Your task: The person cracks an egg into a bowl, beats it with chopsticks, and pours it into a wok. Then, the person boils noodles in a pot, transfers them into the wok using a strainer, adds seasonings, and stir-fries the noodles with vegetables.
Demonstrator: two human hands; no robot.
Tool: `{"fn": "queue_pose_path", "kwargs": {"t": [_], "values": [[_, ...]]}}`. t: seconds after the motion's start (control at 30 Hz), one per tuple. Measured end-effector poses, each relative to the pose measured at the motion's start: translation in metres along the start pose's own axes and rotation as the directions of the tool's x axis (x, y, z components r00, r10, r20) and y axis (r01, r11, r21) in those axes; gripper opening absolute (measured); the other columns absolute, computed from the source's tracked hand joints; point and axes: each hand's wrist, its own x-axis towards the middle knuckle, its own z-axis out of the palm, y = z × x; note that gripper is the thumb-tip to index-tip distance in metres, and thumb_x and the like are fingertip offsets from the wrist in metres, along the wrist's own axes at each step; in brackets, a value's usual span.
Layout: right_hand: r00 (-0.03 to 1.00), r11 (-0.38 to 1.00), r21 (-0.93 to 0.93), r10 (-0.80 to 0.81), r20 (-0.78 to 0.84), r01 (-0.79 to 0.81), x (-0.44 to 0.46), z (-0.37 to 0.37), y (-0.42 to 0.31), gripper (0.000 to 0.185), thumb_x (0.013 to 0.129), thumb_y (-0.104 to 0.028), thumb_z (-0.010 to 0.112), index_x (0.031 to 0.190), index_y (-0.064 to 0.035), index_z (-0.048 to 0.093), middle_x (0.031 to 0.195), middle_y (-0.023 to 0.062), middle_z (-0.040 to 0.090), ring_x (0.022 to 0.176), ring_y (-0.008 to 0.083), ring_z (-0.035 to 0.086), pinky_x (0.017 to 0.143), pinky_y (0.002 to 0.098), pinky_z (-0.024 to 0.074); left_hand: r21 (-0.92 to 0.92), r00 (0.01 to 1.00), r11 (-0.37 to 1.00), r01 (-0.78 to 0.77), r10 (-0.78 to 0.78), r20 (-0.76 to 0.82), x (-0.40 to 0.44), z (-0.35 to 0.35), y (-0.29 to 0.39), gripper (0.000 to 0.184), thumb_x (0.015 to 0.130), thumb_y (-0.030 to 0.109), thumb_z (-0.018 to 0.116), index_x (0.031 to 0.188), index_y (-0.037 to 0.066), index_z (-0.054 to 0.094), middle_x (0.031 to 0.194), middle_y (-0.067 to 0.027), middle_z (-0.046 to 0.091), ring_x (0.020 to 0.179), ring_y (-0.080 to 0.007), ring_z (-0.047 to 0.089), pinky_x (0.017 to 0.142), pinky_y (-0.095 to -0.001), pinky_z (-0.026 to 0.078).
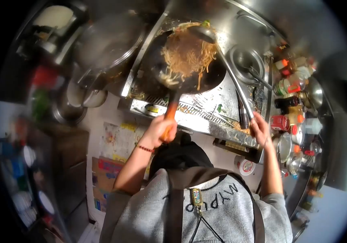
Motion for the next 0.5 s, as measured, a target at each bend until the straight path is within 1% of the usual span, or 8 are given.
{"fn": "queue_pose_path", "kwargs": {"t": [0.03,0.1,0.17,0.23,0.3,0.4,0.47,0.5], "values": [[0.998,0.991,0.122,0.043,0.049,-0.049,-0.002,0.009,0.021,0.045,0.096,-0.029,0.045,0.133,-0.0030,0.041,0.084,0.0088,0.063,0.059,0.0121,0.055,0.056,0.0263,0.0484,0.022,0.998,0.998,-0.058,0.058,0.001,0.014,0.015,0.014,0.013,0.083,0.010,0.059,0.076,0.002,0.051,0.058,-0.0057,0.050,0.047,-0.0132,0.050,0.040,-0.0262,0.039],[0.979,0.987,0.011,-0.158,-0.129,0.161,0.009,0.060,0.078,0.046,0.097,-0.033,0.043,0.132,-0.0033,0.040,0.080,0.0065,0.060,0.059,0.0119,0.054,0.053,0.0272,0.0481,0.037,0.992,0.992,-0.122,0.122,-0.012,0.041,0.034,0.025,0.015,0.083,0.012,0.061,0.074,0.003,0.052,0.057,-0.0048,0.050,0.048,-0.0120,0.051,0.043,-0.0239,0.041],[0.856,0.864,-0.410,-0.427,-0.290,0.292,0.031,0.122,0.122,0.041,0.096,-0.032,0.044,0.126,-0.0027,0.045,0.082,0.0072,0.058,0.069,0.0154,0.055,0.063,0.0305,0.0493,0.011,0.985,0.986,-0.169,0.169,-0.040,0.070,0.033,0.013,0.017,0.084,0.014,0.061,0.073,0.003,0.052,0.059,-0.0035,0.052,0.049,-0.0117,0.051,0.047,-0.0232,0.042],[0.942,0.962,-0.157,-0.255,-0.218,0.224,0.051,0.137,0.138,0.036,0.095,-0.026,0.049,0.119,0.0005,0.049,0.090,0.0079,0.057,0.082,0.0164,0.055,0.074,0.0295,0.0469,0.150,0.967,0.965,-0.213,0.230,-0.107,0.077,0.034,-0.010,0.014,0.085,0.014,0.059,0.080,0.004,0.051,0.062,-0.0016,0.052,0.048,-0.0107,0.050,0.045,-0.0233,0.041],[0.999,0.936,0.349,-0.050,0.011,0.043,0.040,0.119,0.060,0.025,0.092,-0.017,0.056,0.110,0.0004,0.051,0.092,0.0049,0.056,0.086,0.0105,0.052,0.074,0.0228,0.0423,0.221,0.938,0.943,-0.248,0.291,-0.190,0.066,0.033,-0.043,0.012,0.087,0.015,0.058,0.085,0.005,0.052,0.062,-0.0016,0.052,0.048,-0.0100,0.049,0.044,-0.0233,0.040],[0.941,0.797,0.527,0.145,0.305,-0.294,0.045,0.091,0.026,0.038,0.088,-0.009,0.059,0.119,-0.0075,0.038,0.057,-0.0007,0.044,0.036,0.0105,0.034,0.032,0.0261,0.0307,0.224,0.957,0.948,-0.226,0.259,-0.129,0.033,0.001,-0.113,0.010,0.088,0.015,0.055,0.090,0.005,0.054,0.065,-0.0024,0.054,0.050,-0.0093,0.051,0.045,-0.0230,0.042],[0.891,0.744,0.555,0.118,0.439,-0.372,0.045,0.076,0.011,0.029,0.089,-0.006,0.055,0.112,-0.0099,0.039,0.054,-0.0015,0.039,0.035,0.0101,0.032,0.032,0.0253,0.0284,0.185,0.911,0.978,-0.096,0.162,-0.379,0.015,-0.027,-0.176,0.011,0.086,0.014,0.055,0.090,0.003,0.056,0.065,-0.0033,0.057,0.051,-0.0102,0.054,0.045,-0.0252,0.045],[0.858,0.726,0.558,0.087,0.506,-0.402,0.045,0.071,0.007,0.025,0.089,-0.005,0.053,0.109,-0.0111,0.040,0.053,-0.0019,0.036,0.035,0.0100,0.031,0.032,0.0250,0.0272,0.281,0.838,0.956,-0.085,0.221,-0.499,-0.002,-0.036,-0.202,0.011,0.085,0.014,0.055,0.089,0.003,0.056,0.068,-0.0053,0.060,0.053,-0.0122,0.057,0.047,-0.0267,0.047]]}}
